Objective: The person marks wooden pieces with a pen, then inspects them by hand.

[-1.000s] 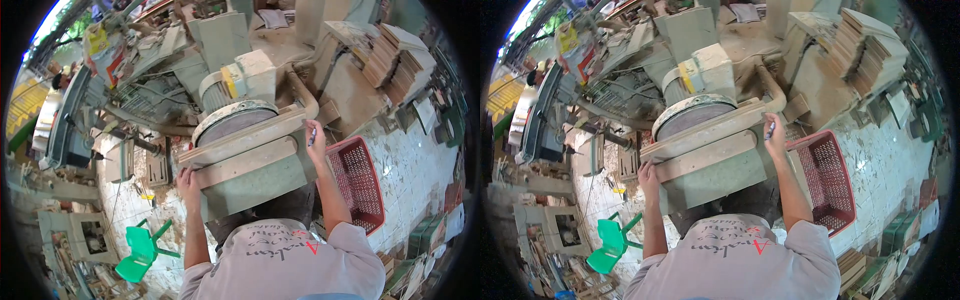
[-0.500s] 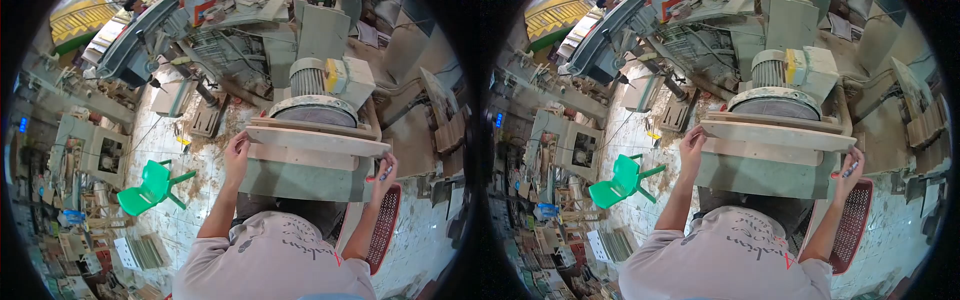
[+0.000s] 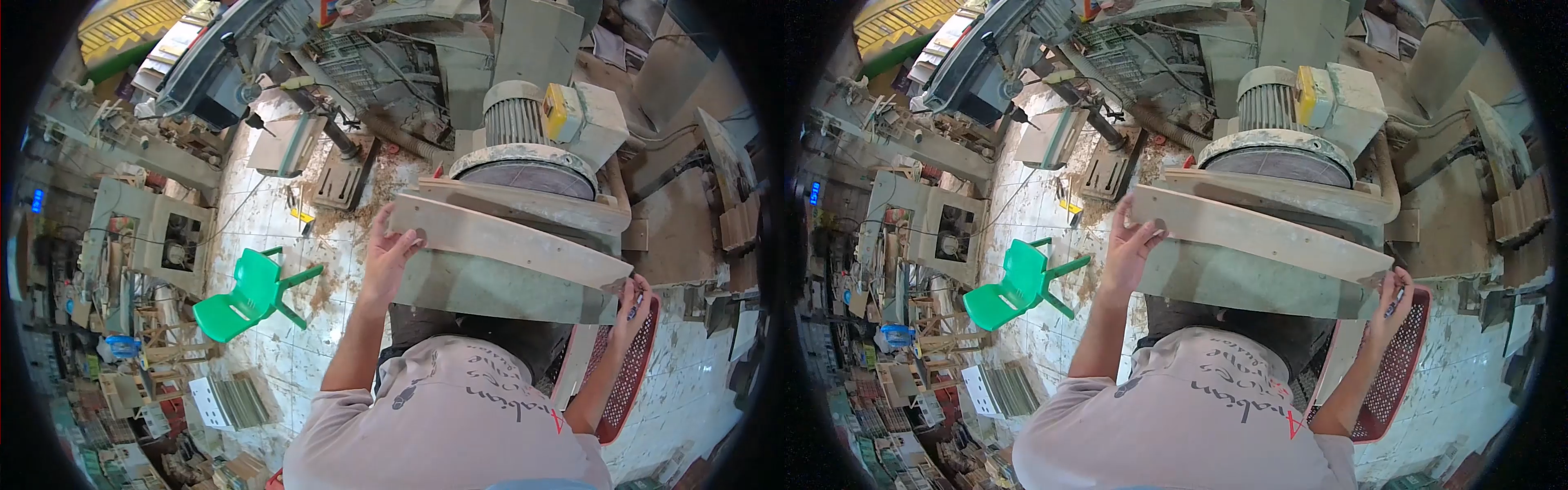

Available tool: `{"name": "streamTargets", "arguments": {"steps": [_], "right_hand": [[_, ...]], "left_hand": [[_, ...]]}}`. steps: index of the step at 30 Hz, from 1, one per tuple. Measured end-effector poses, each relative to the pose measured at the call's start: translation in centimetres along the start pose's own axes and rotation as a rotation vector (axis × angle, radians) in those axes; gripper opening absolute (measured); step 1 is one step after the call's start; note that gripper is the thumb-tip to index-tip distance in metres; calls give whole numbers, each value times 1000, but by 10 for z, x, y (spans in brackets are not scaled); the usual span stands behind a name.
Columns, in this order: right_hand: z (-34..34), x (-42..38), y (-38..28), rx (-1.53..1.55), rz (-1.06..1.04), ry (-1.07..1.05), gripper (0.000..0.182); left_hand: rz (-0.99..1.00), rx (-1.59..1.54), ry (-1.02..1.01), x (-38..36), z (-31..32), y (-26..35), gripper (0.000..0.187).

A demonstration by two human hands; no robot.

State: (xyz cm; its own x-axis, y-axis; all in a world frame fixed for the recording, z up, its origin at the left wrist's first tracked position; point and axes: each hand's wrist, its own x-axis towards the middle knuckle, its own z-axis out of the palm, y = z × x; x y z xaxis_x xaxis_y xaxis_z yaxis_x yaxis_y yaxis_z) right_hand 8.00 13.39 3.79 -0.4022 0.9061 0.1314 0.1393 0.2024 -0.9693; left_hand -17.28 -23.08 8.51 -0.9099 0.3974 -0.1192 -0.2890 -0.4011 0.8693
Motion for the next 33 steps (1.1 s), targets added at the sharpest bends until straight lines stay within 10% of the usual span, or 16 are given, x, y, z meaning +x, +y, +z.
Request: {"name": "streamTargets", "arguments": {"steps": [6, 10, 12, 15, 18, 22, 26, 33], "right_hand": [[48, -63, -44, 37, -202, -113, 10], [72, -110, -51, 261, 30, -227, 15], [69, -113, -51, 274, 7, -237, 17], [61, -98, -56, 271, -30, -186, 17], [49, -76, -61, 232, -151, -112, 16], [34, -59, -62, 239, -172, 30, 18], [23, -60, -54, 219, -157, 109, 18], [11, -66, -43, 170, -76, 153, 18]], "left_hand": [[243, -293, 304, 14, 26, 4, 45], [255, -233, 401, 4, 53, 38, 50], [691, 671, 197, 6, 18, 42, 53], [527, 67, 412, 9, 57, 89, 51], [519, 62, 180, 12, 65, 88, 39], [-238, 952, -293, 1, 119, 57, 27], [220, 1059, -740, 4, 117, -47, 32], [220, 1341, -842, -2, 122, -103, 36]]}}
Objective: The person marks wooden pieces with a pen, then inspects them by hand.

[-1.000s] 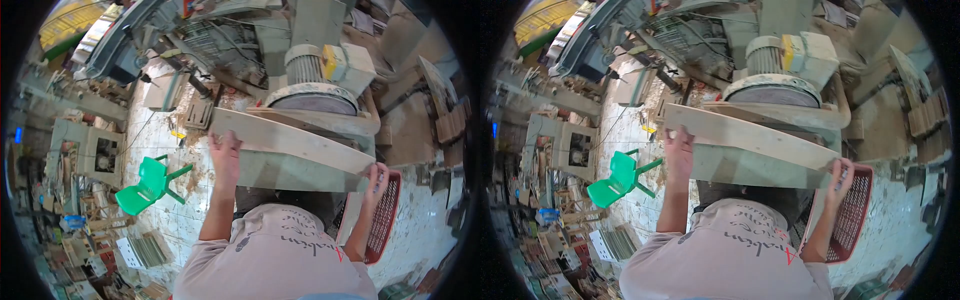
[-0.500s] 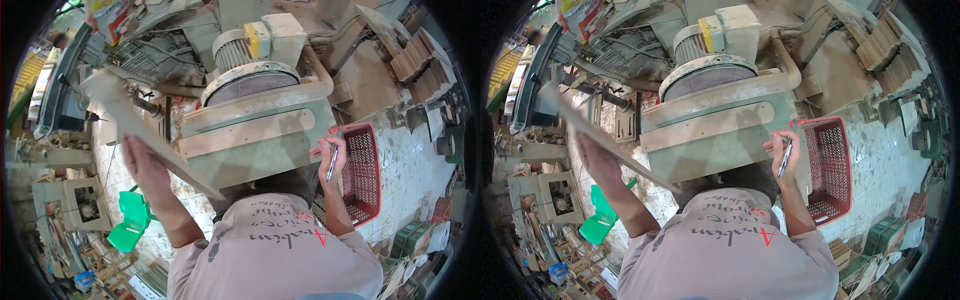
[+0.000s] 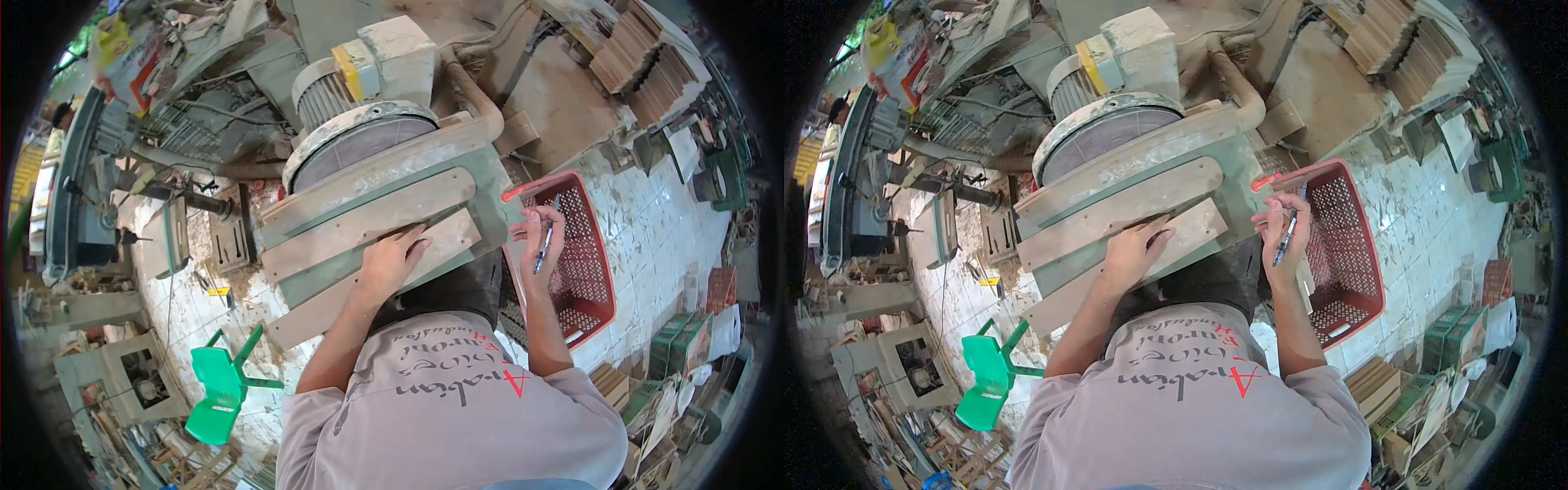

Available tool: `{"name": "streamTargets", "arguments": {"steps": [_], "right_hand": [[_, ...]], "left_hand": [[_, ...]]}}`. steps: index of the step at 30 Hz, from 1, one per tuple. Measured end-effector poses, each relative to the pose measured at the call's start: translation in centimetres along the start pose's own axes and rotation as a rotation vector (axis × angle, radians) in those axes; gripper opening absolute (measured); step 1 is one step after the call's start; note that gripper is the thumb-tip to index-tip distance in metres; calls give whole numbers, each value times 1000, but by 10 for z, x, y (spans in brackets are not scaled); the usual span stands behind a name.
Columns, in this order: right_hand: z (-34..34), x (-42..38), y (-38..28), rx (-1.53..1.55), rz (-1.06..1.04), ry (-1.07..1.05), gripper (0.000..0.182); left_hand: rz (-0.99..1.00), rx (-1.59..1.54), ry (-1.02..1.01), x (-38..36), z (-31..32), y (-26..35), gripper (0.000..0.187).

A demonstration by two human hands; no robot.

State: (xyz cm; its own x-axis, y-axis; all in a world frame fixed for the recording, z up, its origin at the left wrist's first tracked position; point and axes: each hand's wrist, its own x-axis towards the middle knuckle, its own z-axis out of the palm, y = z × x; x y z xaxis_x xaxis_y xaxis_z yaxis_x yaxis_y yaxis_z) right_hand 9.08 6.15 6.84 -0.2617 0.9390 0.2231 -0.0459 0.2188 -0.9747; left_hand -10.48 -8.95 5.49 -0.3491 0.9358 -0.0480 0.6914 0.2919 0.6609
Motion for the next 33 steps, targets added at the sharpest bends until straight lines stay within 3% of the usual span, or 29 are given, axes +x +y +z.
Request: {"name": "streamTargets", "arguments": {"steps": [3, 5, 8, 14, 24, 26, 33], "right_hand": [[-2, 0, 8, -11, 17, 13, 18], [-2, 1, 10, -34, 10, 2, 19], [-1, 2, 15, -66, -7, -26, 19], [5, 6, 26, -16, 22, -54, 19], [5, 10, 28, -40, 34, -38, 20], [-4, 10, 35, -149, 25, -57, 21], [-18, 8, 74, -370, 4, -183, 24]], "left_hand": [[27, 120, 51, 1, 9, 2, 42], [177, 212, 188, -2, 15, 0, 50], [65, 110, 44, -18, 10, 5, 58], [28, 167, -48, -27, 8, 8, 60], [154, 145, 11, -12, 25, 11, 54], [130, 102, 148, -23, 14, 5, 50], [-282, 81, 584, -96, -50, -54, 36]]}}
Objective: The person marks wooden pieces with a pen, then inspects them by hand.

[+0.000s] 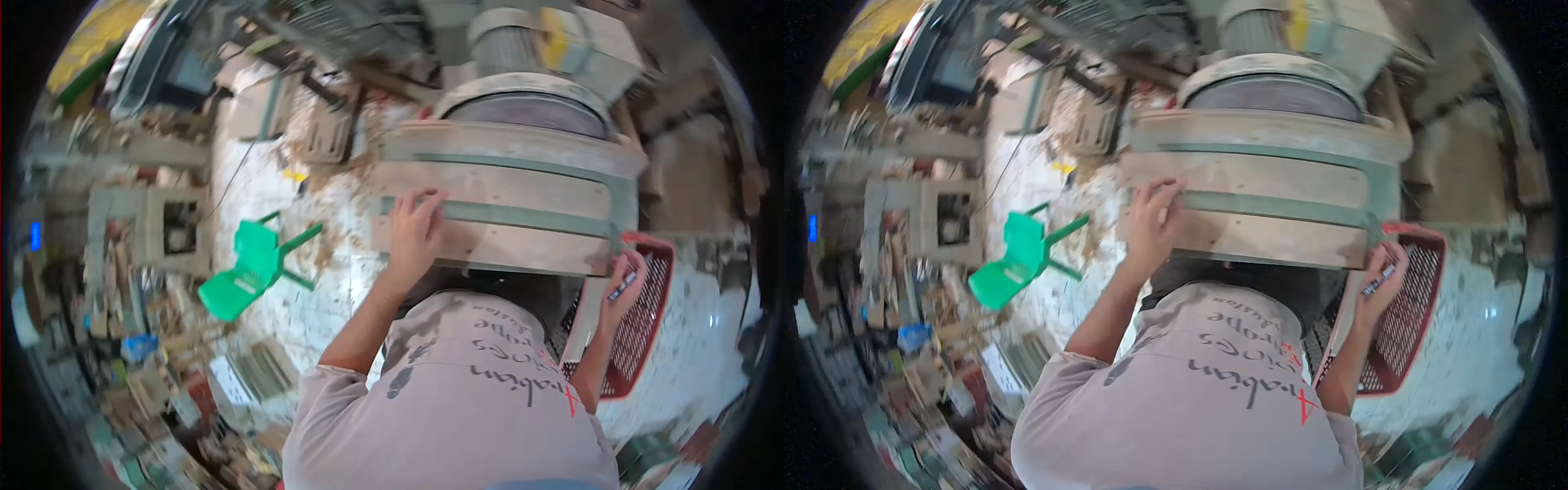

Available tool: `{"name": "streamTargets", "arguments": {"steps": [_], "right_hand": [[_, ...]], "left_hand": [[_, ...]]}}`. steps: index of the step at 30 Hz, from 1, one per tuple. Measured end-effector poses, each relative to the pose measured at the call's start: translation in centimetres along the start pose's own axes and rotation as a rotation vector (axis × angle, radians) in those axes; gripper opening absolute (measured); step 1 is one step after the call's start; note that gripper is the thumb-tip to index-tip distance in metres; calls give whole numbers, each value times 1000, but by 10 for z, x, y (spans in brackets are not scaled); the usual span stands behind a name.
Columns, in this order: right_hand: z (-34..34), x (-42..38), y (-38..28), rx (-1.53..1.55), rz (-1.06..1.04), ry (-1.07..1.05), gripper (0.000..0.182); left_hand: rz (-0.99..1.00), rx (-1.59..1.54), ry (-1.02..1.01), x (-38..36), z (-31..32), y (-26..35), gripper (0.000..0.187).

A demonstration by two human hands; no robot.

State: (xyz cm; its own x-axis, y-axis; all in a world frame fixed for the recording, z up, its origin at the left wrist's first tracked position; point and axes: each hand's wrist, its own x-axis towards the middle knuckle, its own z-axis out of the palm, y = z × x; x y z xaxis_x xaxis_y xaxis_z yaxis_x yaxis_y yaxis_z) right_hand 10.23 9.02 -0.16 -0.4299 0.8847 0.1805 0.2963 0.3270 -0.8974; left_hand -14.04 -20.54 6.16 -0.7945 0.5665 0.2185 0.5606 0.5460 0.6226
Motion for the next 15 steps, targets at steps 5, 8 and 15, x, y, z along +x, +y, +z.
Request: {"name": "streamTargets", "arguments": {"steps": [5, 8, 15], "right_hand": [[4, 5, 0, -80, 5, -89, 23], [5, 7, -4, -100, -6, -94, 25], [4, 13, 2, -129, -70, -67, 24]], "left_hand": [[-274, 105, 212, -38, -49, -73, 28], [-548, -69, 11, -57, -59, -81, 27], [-525, -156, -32, -61, -46, -70, 26]]}}
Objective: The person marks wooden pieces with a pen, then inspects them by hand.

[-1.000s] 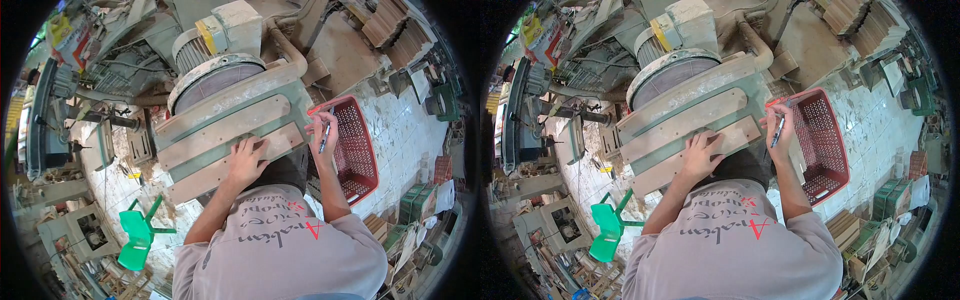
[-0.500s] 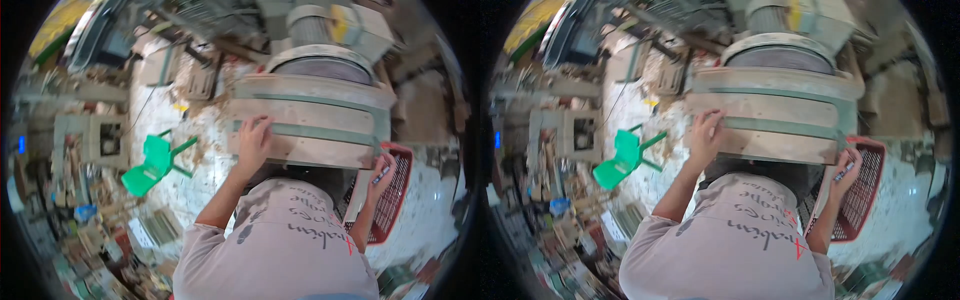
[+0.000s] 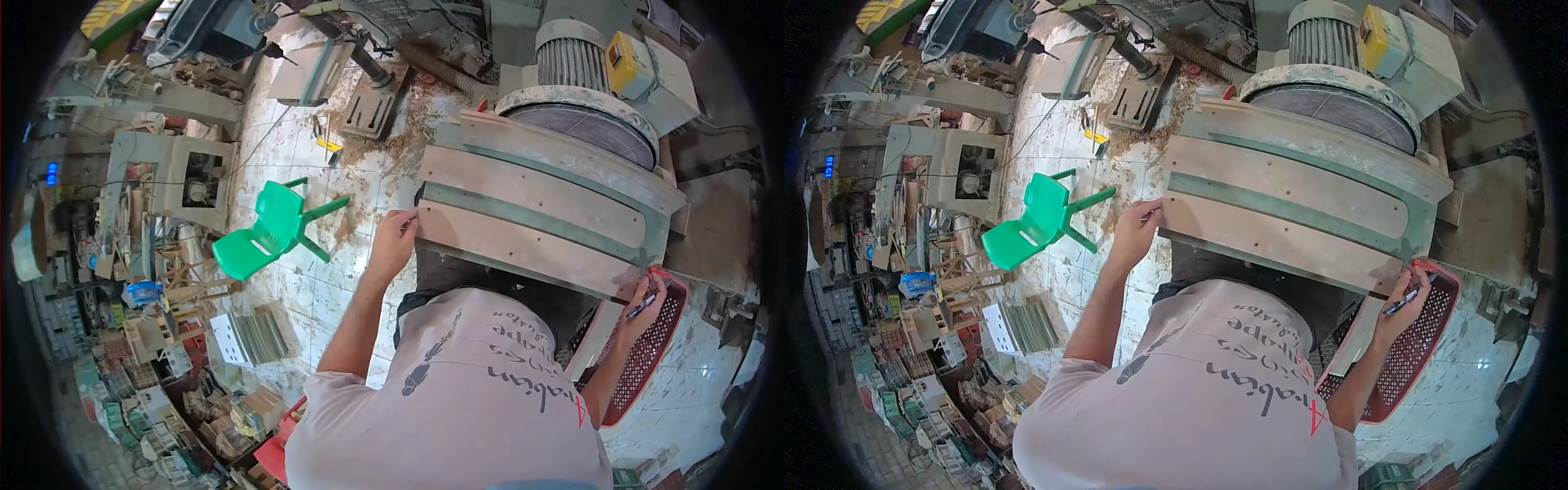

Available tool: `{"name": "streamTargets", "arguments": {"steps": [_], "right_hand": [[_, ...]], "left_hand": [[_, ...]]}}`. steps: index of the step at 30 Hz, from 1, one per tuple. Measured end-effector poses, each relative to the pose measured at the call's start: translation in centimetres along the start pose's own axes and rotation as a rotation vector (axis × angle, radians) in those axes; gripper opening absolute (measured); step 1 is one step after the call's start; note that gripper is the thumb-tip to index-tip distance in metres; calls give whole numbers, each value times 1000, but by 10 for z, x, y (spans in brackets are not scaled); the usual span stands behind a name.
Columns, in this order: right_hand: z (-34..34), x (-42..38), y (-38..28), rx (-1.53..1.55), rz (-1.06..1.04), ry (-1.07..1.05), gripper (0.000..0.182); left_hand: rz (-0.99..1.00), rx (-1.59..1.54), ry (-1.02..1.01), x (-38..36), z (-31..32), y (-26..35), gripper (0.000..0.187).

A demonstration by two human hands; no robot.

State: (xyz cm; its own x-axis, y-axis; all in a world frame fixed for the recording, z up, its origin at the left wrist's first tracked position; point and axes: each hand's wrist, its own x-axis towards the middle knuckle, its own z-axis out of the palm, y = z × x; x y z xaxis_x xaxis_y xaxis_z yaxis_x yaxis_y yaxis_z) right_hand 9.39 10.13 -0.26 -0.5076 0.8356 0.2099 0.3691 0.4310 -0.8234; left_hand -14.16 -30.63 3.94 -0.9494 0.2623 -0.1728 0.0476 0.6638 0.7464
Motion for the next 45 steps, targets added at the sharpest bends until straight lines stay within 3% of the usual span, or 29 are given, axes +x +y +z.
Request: {"name": "streamTargets", "arguments": {"steps": [5, 7, 9, 12, 16, 19, 21, 22, 27, 33, 35, 45], "right_hand": [[-2, 6, -4, 11, -35, 1, 22], [4, 12, 4, 52, -36, 11, 22], [6, 23, 5, 87, -35, 19, 22], [20, 40, -17, -7, -113, -32, 25], [29, 53, -31, -79, -100, -140, 27], [33, 60, -20, 19, -59, -174, 25], [36, 56, -29, -4, -90, -117, 22], [35, 55, -33, 42, -89, -115, 21], [16, 45, -47, 144, -62, -40, 17], [-19, 13, -45, 99, 23, -54, 16], [-23, -1, -44, 201, 154, -69, 15], [-22, -9, -30, 135, 158, -67, 13]], "left_hand": [[32, -1, -45, 3, -6, 6, 26], [-53, 100, -112, 9, -12, 12, 29], [-15, 52, -95, 21, -5, 11, 31], [132, -13, 133, 47, 7, 13, 36], [246, 52, 111, 71, 11, 6, 35], [230, -17, 61, 78, 8, 1, 32], [43, -311, -31, 78, 8, -1, 32], [61, -345, 26, 75, 10, 0, 30], [30, -281, 19, 51, -8, 9, 29], [-139, -225, -63, 10, -28, 10, 28], [-155, -244, -78, 3, -28, 6, 27], [-214, -230, -104, -8, -26, 4, 27]]}}
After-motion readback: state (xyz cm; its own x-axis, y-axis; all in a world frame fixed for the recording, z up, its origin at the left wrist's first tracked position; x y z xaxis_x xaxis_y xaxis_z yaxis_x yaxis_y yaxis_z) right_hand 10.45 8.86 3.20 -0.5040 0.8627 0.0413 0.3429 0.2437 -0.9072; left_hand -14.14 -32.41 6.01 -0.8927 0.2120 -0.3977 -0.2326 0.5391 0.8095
